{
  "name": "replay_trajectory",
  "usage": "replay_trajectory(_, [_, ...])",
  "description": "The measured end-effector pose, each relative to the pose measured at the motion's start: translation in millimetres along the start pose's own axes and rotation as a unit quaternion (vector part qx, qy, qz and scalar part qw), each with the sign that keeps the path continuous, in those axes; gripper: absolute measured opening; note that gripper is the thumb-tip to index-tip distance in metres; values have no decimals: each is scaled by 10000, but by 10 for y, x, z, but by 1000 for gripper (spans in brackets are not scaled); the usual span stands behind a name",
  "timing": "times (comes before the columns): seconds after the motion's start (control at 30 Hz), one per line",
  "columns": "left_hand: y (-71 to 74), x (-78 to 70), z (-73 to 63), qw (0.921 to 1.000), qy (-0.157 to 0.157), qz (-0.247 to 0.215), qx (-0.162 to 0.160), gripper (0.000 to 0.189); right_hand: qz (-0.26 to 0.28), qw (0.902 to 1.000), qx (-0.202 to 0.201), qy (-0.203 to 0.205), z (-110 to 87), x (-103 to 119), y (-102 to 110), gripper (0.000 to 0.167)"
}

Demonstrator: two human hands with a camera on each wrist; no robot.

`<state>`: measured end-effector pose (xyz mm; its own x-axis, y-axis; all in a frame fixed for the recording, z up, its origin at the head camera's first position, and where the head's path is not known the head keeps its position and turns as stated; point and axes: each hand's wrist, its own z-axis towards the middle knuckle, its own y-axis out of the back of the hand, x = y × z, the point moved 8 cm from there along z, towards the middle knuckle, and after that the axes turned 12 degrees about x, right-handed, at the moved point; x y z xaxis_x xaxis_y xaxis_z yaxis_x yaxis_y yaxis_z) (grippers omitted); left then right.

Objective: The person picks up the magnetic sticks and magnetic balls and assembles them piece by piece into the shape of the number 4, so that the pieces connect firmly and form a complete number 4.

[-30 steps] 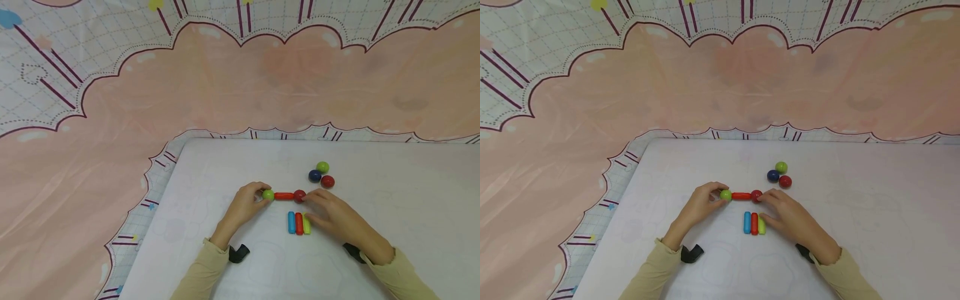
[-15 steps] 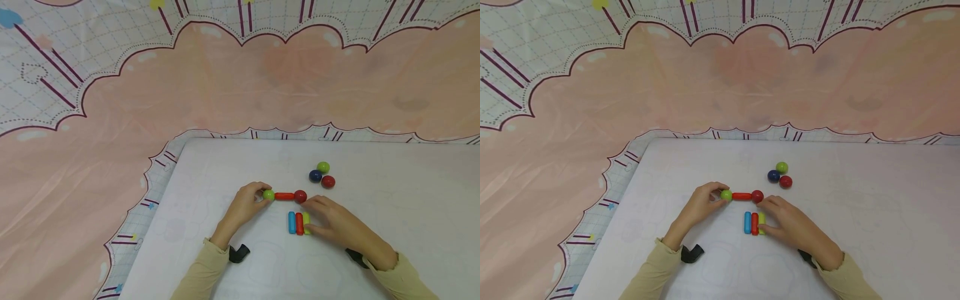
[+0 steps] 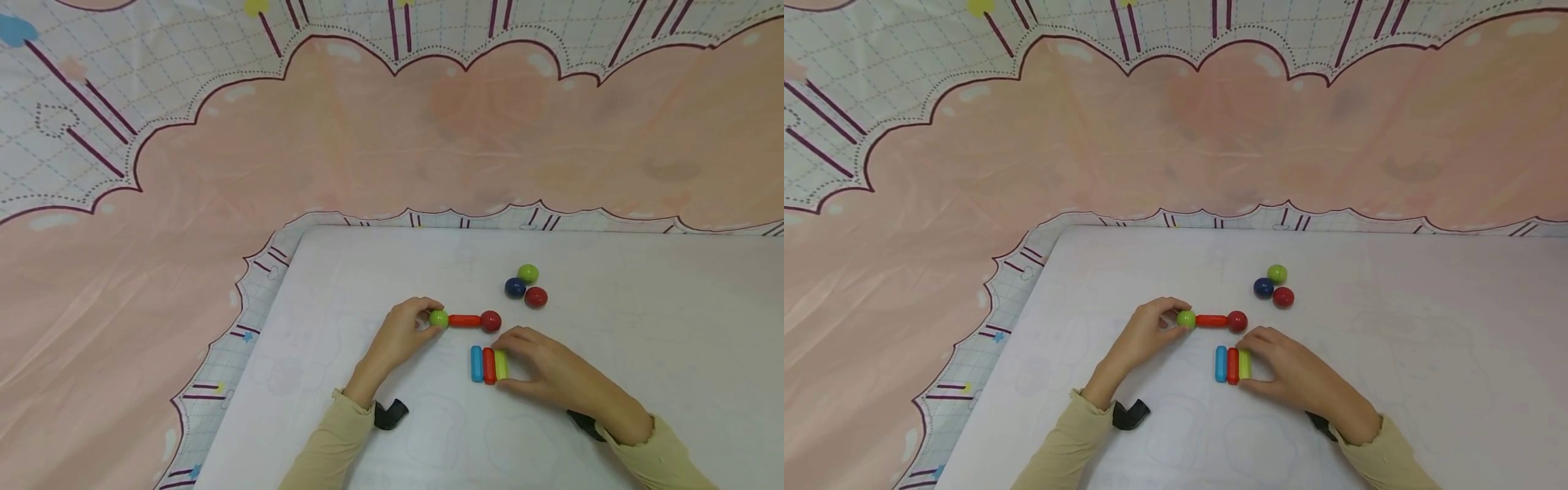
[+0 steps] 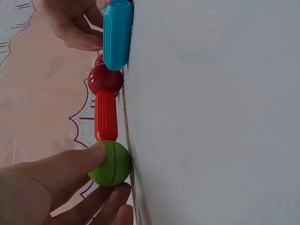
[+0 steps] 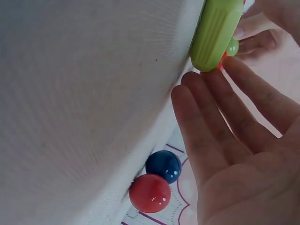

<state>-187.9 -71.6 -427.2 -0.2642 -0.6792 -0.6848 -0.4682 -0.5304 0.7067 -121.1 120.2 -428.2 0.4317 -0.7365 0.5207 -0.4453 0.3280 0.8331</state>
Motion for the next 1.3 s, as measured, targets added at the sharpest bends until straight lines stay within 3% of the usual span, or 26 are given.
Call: replay_trajectory(1.3, [-3,21,8,9998,-75,-202,-10,29,-81,9999,-55,54,24,8,37,46])
